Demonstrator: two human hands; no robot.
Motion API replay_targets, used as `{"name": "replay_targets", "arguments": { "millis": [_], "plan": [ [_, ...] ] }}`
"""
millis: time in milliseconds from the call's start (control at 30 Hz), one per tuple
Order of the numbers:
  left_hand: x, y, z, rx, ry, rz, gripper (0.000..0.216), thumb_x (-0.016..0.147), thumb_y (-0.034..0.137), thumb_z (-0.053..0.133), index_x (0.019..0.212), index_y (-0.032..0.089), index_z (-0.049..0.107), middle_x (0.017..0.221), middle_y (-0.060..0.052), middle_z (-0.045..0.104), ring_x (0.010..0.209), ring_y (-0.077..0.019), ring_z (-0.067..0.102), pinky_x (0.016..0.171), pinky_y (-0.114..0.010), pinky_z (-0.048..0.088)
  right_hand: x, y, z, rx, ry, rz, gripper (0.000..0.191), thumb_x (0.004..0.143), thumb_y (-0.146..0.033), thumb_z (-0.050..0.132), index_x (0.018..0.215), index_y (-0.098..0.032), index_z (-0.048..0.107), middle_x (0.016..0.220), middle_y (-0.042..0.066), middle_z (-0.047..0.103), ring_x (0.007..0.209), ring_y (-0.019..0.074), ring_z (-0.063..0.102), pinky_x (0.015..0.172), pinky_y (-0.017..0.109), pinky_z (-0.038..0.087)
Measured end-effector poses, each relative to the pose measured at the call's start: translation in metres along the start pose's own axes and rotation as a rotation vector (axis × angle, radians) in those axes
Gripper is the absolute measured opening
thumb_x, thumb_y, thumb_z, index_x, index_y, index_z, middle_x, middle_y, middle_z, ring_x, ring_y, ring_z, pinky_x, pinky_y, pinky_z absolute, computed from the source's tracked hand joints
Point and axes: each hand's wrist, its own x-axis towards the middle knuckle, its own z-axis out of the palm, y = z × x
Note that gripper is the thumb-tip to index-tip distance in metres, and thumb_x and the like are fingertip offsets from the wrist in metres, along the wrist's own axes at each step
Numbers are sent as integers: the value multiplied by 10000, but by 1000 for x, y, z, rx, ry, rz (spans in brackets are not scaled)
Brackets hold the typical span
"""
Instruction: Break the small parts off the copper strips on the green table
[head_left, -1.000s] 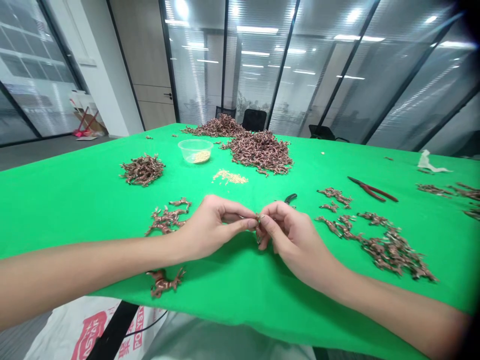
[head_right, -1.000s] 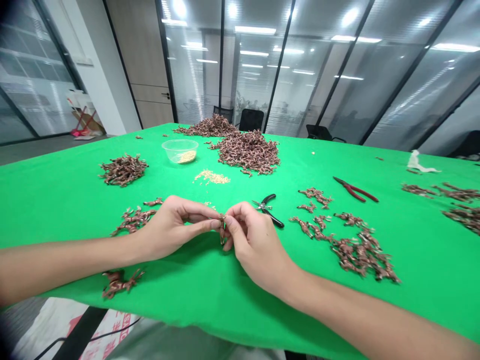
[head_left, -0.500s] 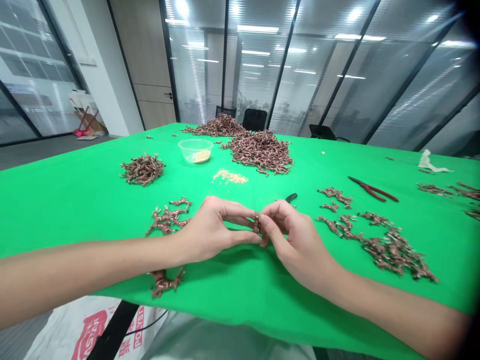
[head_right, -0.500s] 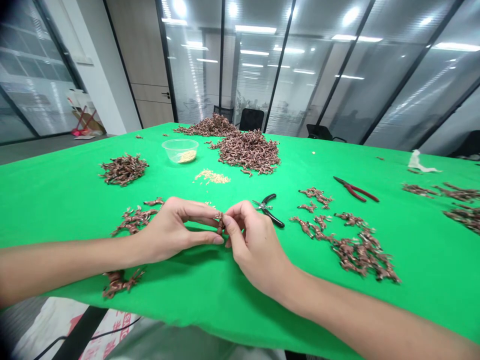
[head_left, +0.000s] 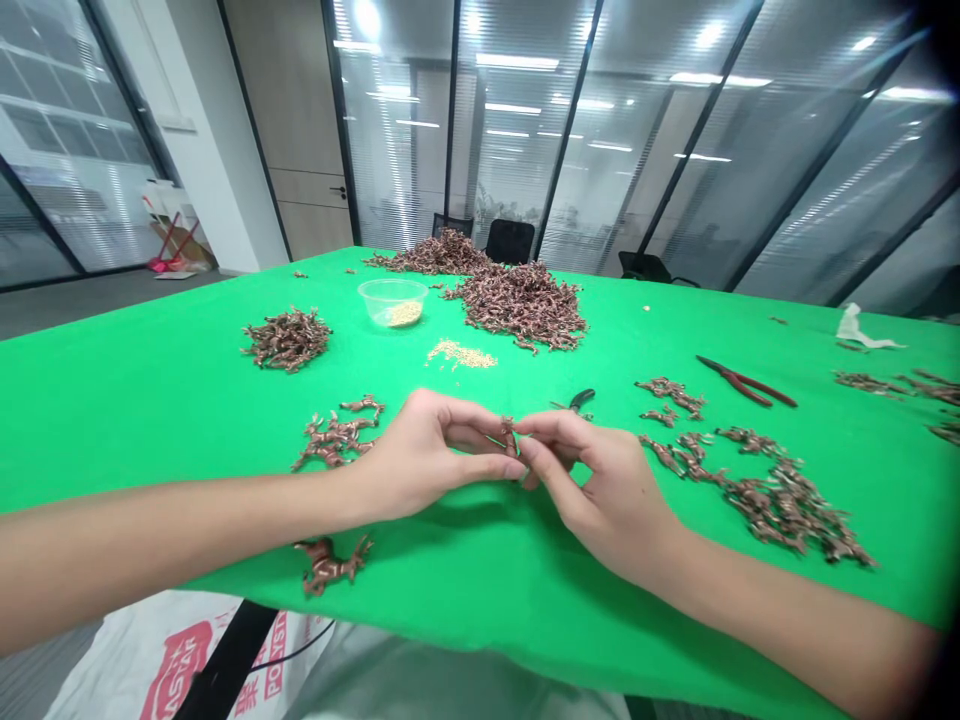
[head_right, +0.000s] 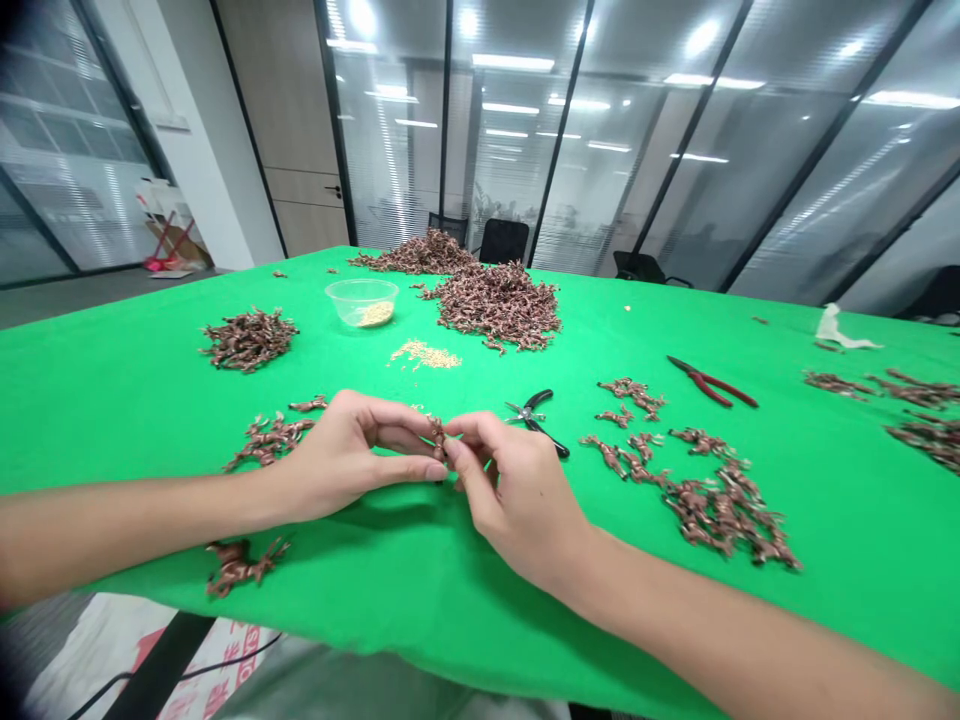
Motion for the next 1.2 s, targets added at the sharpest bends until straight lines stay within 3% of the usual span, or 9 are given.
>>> {"name": "replay_targets", "arguments": {
  "millis": [133, 667, 900, 967, 1100, 1200],
  "plan": [
    [3, -1, -1, -58, 59, -68, 310, 643, 201, 895, 913, 121, 765, 879, -53, 809, 837, -216, 779, 762, -238, 627, -1, -3, -4, -59, -4, -29, 196, 951, -153, 547, 1082, -189, 689, 669, -23, 698, 555, 120, 648, 575, 250, 499],
    [6, -4, -6, -93, 44, -84, 349, 657, 288, 897, 920, 106, 758, 904, -91, 804, 865, -236, 775, 827, -307, 625, -1, 0, -6, -65, -92, -29, 347, 957, -204, 513, 1272, -150, 648, 645, -16, 650, 524, 134, 571, 545, 276, 466],
    [7, -3, -5, -119, 63, -108, 363, 621, 265, 912, 905, 99, 756, 884, -86, 801, 831, -213, 770, 806, -296, 618, 2, 2, -7, -112, -72, -34, 302, 960, -193, 515, 1229, -183, 654, 700, -11, 678, 529, 127, 584, 558, 270, 477],
    [7, -3, -5, -114, 77, -119, 375, 598, 251, 922, 896, 97, 756, 894, -92, 799, 830, -217, 767, 810, -306, 617, 4, 7, -7, -175, -30, -95, 274, 957, -180, 526, 1198, -186, 655, 746, 7, 709, 553, 130, 609, 560, 264, 479],
    [7, -4, -5, -89, 79, -119, 359, 586, 242, 923, 873, 102, 759, 895, -86, 796, 802, -203, 759, 787, -300, 610, 10, 22, -11, -491, 66, -360, 207, 969, -171, 528, 1123, -168, 666, 859, 60, 753, 636, 155, 659, 584, 275, 467],
    [6, -3, -5, -85, 50, -120, 337, 594, 261, 918, 849, 110, 757, 871, -75, 794, 784, -198, 754, 777, -300, 605, 13, 31, -15, -678, 42, -483, 176, 992, -222, 523, 1020, -195, 695, 769, 37, 735, 567, 140, 619, 541, 282, 412]
  ]
}}
